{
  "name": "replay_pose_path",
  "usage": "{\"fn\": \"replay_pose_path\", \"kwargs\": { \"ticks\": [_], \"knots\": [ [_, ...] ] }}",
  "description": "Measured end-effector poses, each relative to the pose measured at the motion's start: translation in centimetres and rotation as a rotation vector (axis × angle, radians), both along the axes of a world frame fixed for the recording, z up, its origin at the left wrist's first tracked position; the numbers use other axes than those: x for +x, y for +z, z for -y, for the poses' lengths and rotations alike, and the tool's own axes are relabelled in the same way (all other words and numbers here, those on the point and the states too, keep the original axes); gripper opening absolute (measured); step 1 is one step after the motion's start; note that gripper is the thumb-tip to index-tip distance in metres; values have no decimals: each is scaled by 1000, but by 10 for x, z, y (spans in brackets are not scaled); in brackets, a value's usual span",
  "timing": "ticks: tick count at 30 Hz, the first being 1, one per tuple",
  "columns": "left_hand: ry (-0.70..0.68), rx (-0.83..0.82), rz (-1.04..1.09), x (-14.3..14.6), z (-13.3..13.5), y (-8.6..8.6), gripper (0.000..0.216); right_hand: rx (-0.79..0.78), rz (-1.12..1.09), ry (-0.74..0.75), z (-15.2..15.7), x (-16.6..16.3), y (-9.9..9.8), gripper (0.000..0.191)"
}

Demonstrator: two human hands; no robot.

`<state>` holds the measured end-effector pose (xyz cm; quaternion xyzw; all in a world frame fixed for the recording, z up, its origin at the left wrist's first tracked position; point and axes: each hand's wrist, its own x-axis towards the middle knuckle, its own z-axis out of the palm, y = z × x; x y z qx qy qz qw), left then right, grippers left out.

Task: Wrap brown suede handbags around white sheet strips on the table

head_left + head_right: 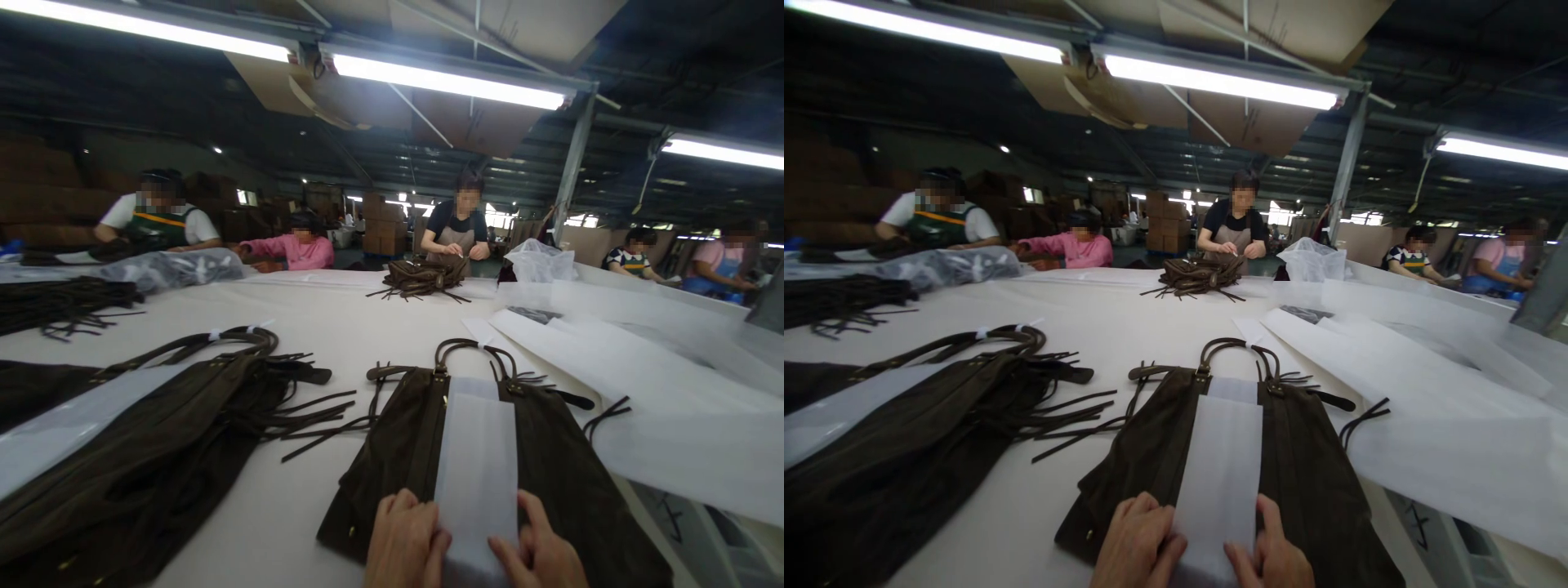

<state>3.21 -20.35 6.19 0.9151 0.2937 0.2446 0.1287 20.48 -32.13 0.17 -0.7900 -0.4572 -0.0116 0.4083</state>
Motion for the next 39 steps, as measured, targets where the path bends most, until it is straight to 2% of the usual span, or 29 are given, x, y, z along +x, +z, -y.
{"fn": "replay_pose_path", "kwargs": {
  "ticks": [2, 3, 9, 13, 16, 20, 23, 25, 27, 29, 32, 34, 36, 39],
  "knots": [
    [41, 44, 0, 6, -4, -9, 6, 5, 38, 9, -6, 3, -2, 75],
    [60, 63, 5, 9, -7, -13, 5, 2, 54, 19, -8, 4, -3, 74],
    [70, 188, -23, 17, -18, -32, 27, -87, 234, 205, -10, 19, 3, 42],
    [91, 231, -56, 16, -22, -40, 47, -149, 252, 234, -15, 23, 13, 35],
    [93, 193, -145, 20, -21, -30, 49, -256, 191, 216, -20, 23, 18, 36],
    [95, 38, -365, 30, -11, 7, 27, -413, 98, 160, -26, 19, 25, 37],
    [-4, 117, -336, 41, -7, 26, 26, -476, 115, 140, -28, 13, 37, 36],
    [-158, 109, -354, 49, -7, 27, 30, -512, 156, 127, -28, 7, 49, 34],
    [-263, 18, -444, 58, -8, 23, 35, -562, 220, 103, -28, 3, 61, 30],
    [-259, -41, -459, 65, -10, 19, 36, -556, 317, 75, -29, 4, 68, 26],
    [-215, -14, -327, 71, -14, 15, 30, -393, 449, 163, -32, 15, 62, 32],
    [-225, -4, -293, 71, -17, 15, 38, -323, 438, 238, -35, 25, 52, 42],
    [-256, 4, -318, 72, -22, 15, 45, -326, 376, 246, -39, 31, 45, 49],
    [-304, 45, -352, 72, -32, 10, 50, -323, 316, 248, -40, 36, 56, 47]
  ]
}}
